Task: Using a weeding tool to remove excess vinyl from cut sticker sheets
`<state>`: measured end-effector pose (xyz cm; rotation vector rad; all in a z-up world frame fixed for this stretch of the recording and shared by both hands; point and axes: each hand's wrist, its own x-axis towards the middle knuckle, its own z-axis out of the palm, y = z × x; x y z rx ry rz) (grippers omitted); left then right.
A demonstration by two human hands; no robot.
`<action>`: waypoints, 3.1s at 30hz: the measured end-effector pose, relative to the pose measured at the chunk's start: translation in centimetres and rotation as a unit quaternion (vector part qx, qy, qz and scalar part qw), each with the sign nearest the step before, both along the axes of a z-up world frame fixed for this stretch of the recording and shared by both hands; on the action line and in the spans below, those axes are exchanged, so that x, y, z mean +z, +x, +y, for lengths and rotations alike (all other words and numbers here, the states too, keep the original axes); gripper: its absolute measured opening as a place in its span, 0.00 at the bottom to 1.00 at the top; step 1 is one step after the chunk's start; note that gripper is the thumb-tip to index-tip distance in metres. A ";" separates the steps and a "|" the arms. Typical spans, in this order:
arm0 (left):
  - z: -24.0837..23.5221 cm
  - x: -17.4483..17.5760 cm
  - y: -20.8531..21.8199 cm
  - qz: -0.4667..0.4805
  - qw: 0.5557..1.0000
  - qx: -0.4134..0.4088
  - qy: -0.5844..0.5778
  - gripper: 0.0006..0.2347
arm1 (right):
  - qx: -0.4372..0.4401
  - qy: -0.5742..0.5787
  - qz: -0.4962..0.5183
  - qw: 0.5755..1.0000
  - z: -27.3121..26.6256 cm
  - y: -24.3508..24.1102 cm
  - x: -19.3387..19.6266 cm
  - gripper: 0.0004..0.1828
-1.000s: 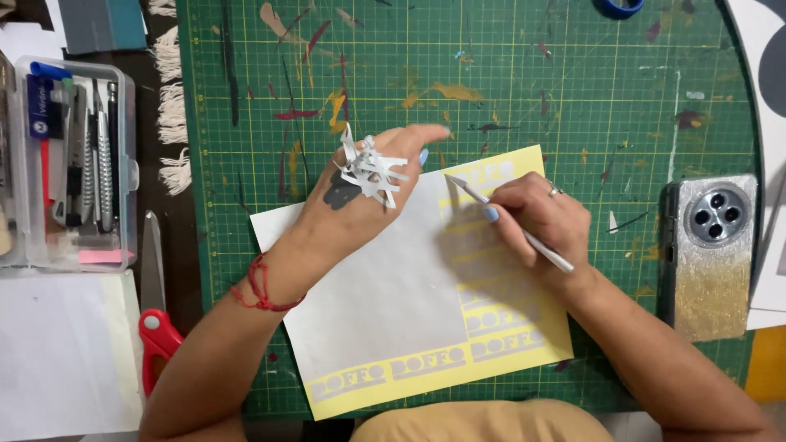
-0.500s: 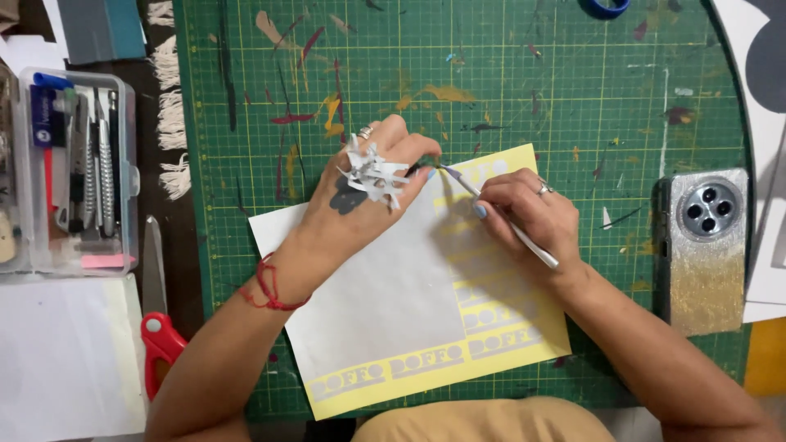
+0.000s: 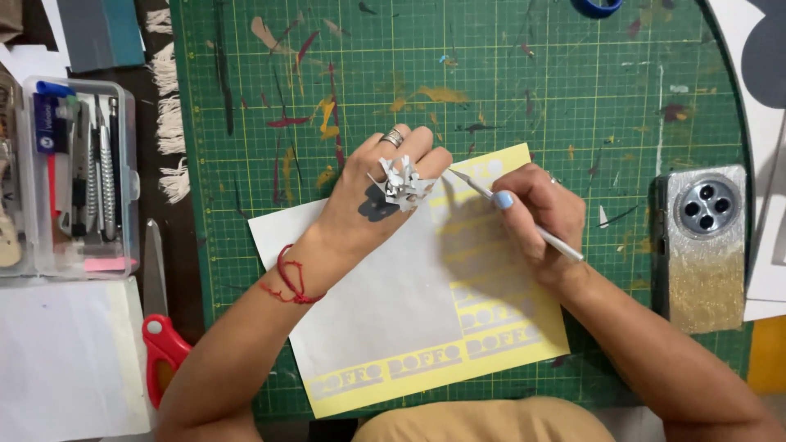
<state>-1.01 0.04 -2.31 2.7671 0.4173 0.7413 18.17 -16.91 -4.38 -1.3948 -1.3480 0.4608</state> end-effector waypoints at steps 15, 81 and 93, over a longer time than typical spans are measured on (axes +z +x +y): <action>2.2 0.9 -1.3 -0.034 0.962 0.055 -0.265 0.04 | 0.005 -0.021 0.026 0.999 0.1 -0.1 -0.1 0.11; 1.5 1.8 -2.5 0.027 0.971 -0.010 -0.236 0.04 | 0.006 -0.205 0.086 0.975 0.9 -0.7 3.1 0.09; 1.2 0.9 -1.8 0.002 0.992 -0.019 -0.122 0.08 | -0.011 -0.206 0.101 0.973 0.8 -0.7 3.3 0.08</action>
